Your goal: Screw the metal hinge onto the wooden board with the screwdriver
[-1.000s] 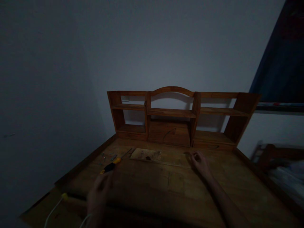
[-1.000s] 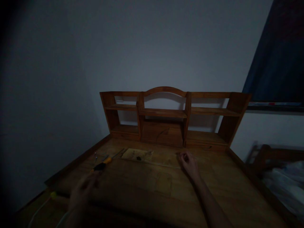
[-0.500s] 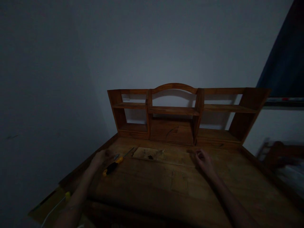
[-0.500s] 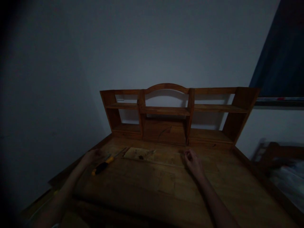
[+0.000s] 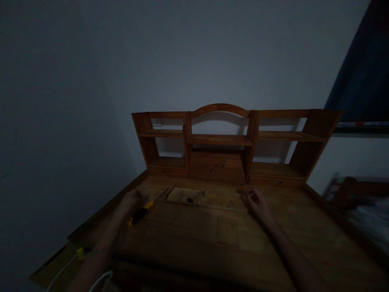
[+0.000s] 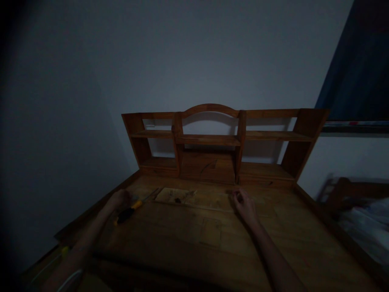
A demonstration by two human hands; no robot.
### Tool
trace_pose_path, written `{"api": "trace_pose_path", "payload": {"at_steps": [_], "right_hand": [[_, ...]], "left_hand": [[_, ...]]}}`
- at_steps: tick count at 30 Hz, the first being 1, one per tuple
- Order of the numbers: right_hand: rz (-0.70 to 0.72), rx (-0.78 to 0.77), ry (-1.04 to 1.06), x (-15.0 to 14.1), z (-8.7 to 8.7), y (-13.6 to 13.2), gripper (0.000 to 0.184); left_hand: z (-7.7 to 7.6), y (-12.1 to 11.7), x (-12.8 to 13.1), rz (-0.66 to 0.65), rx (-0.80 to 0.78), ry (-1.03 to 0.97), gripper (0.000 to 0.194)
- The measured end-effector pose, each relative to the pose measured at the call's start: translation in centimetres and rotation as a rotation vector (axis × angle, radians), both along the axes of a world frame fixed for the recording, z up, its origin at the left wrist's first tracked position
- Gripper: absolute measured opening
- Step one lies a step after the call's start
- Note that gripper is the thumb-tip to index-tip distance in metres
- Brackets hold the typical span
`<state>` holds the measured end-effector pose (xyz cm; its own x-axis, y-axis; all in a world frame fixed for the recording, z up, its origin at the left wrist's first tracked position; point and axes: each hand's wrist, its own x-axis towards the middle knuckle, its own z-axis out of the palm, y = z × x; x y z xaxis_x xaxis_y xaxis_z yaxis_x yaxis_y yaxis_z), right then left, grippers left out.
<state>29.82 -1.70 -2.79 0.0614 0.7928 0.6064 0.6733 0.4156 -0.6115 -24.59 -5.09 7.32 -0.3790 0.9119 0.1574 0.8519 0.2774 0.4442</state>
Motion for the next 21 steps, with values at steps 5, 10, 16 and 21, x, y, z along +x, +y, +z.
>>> {"api": "trace_pose_path", "payload": {"at_steps": [5,10,16,21], "right_hand": [[-0.002,-0.023,-0.011,0.0,0.2,-0.1,0.031],[0.008,-0.039,-0.008,-0.2,0.5,-0.1,0.032],[0.193,-0.17,0.21,-2.0,1.6,-1.2,0.037],[0.326,-0.273,0.321,-3.7,1.5,-1.5,0.044]], "left_hand": [[-0.4,2.4,5.5,-0.035,0.198,-0.034,0.016],[-3.1,5.4,22.2,-0.568,0.401,-0.211,0.019],[-6.3,6.3,32.1,-0.947,0.599,-0.372,0.024],[-8.2,5.6,32.0,-0.894,0.634,-0.477,0.021]]}}
